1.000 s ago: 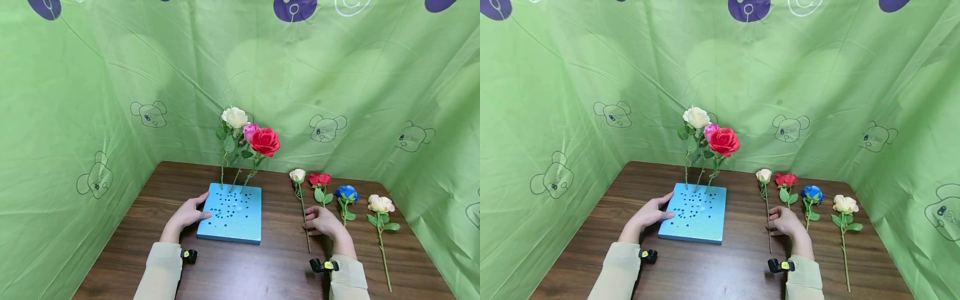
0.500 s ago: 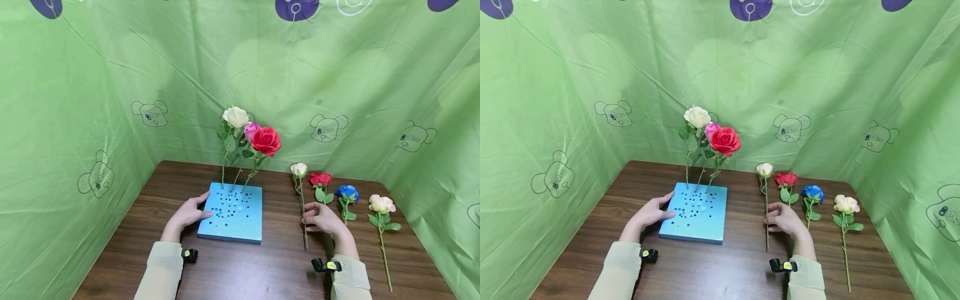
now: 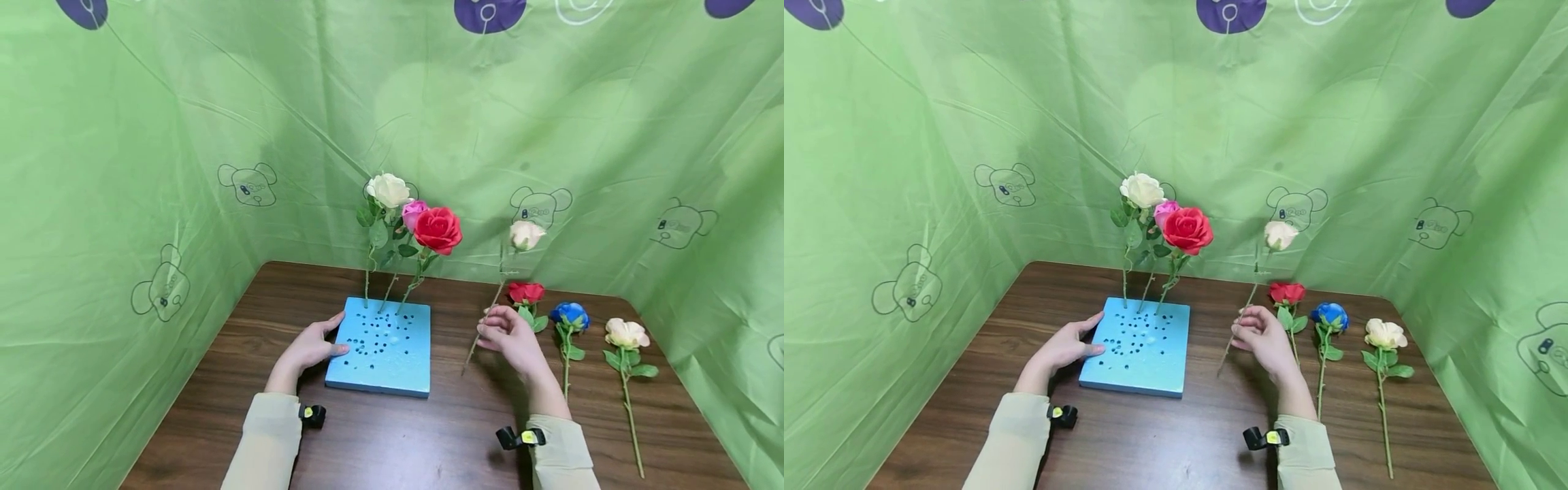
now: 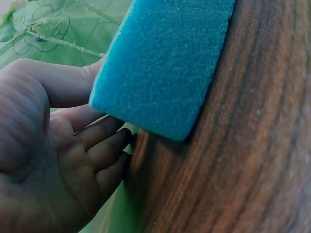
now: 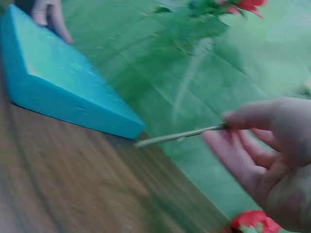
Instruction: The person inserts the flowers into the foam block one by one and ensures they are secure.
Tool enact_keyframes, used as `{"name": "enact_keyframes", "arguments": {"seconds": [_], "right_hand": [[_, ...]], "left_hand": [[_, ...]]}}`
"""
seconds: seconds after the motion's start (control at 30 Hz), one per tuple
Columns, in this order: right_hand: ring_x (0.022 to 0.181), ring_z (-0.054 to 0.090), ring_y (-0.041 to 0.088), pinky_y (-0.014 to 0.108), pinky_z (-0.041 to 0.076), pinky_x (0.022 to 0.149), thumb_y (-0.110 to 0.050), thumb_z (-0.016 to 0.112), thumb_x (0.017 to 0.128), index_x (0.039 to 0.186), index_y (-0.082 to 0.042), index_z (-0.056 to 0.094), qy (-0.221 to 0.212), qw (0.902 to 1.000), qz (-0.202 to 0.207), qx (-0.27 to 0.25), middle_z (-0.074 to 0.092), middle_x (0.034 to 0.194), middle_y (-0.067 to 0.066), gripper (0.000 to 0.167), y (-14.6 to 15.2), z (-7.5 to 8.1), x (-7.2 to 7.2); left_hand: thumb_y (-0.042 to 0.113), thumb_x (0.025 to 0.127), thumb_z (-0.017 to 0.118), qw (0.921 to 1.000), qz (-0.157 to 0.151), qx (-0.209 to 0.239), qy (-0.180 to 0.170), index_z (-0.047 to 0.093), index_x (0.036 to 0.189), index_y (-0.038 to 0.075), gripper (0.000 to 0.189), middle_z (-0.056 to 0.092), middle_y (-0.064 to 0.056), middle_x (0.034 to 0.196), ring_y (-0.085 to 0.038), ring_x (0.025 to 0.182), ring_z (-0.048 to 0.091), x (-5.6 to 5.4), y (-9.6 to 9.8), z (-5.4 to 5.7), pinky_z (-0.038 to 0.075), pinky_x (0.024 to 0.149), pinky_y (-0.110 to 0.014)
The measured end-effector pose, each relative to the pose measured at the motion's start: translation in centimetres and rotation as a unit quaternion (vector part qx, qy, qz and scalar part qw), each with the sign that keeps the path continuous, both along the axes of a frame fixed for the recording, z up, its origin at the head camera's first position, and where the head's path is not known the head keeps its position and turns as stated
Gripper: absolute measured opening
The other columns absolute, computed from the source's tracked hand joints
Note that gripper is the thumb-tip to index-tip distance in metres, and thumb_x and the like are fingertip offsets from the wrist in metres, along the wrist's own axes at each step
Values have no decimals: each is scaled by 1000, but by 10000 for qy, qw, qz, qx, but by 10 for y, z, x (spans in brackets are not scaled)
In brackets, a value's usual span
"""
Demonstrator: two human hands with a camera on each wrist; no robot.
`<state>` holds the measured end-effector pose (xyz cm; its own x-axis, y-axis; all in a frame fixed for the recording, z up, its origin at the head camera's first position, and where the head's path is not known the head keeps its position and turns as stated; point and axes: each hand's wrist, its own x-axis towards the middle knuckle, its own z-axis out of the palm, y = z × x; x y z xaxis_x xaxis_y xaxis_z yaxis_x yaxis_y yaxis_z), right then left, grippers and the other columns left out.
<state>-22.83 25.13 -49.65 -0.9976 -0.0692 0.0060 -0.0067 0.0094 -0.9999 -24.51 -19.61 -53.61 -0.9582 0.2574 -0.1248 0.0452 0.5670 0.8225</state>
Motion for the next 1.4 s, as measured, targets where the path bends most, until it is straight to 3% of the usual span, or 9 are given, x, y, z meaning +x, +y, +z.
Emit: {"name": "enact_keyframes", "arguments": {"seconds": [0.13,0.27,0.43,0.67,0.8,1.0,1.07,1.23,1.4], "right_hand": [[94,72,12,36,65,81,10,67,101,126,6,52,323,9966,-631,-420,70,106,7,29,-24,-1,-3],[95,71,9,34,65,80,8,65,103,125,9,52,563,9923,-981,-502,68,111,2,25,-44,-3,-6],[99,70,10,35,65,79,8,63,104,126,12,52,887,9891,-1048,-534,66,121,4,25,-63,-1,-10],[100,69,23,35,65,77,8,65,103,125,13,52,1215,9823,-1127,-870,66,119,10,26,-87,-2,-20],[98,69,18,35,65,76,6,68,102,124,13,53,1280,9782,-1297,-994,66,121,7,27,-99,-10,-28],[95,68,11,59,60,89,6,66,103,121,15,54,1346,9699,-1712,-1089,67,122,6,23,-119,-17,-37],[95,68,12,62,59,91,7,65,104,119,17,54,1414,9668,-1812,-1119,67,121,7,22,-127,-12,-35],[98,69,14,51,63,88,9,65,102,113,19,54,1598,9601,-1978,-1165,69,116,5,18,-141,0,-25],[95,69,11,50,63,86,10,66,101,112,18,56,1675,9620,-1909,-1003,70,113,9,16,-146,-3,-24]], "left_hand": [[24,96,83,10000,-33,-11,12,36,168,16,87,34,-8,172,-37,159,25,0,0,2,28,125,-60],[23,96,83,10000,-6,6,-7,36,168,18,87,34,-7,172,-36,159,25,-2,0,3,28,125,-59],[23,95,83,10000,-39,-44,33,35,169,16,88,33,-8,172,-37,160,25,-2,-2,5,28,125,-60],[24,97,82,10000,-41,35,-36,35,169,16,87,33,-9,172,-37,160,25,0,-1,4,27,125,-61],[24,96,83,10000,-28,51,-27,36,169,16,87,34,-9,172,-37,159,25,1,0,4,27,125,-60],[24,97,82,10000,-9,44,-15,36,169,16,86,34,-10,172,-38,159,25,1,-1,3,27,125,-61],[24,96,82,10000,22,38,-1,36,168,16,86,34,-10,172,-38,159,25,1,-1,3,27,125,-61],[23,95,83,9999,60,80,-37,37,168,17,86,35,-7,172,-36,159,25,1,0,1,27,125,-60],[22,95,84,9999,92,124,-69,38,168,18,86,35,-5,172,-34,160,25,1,1,0,27,126,-58]]}}
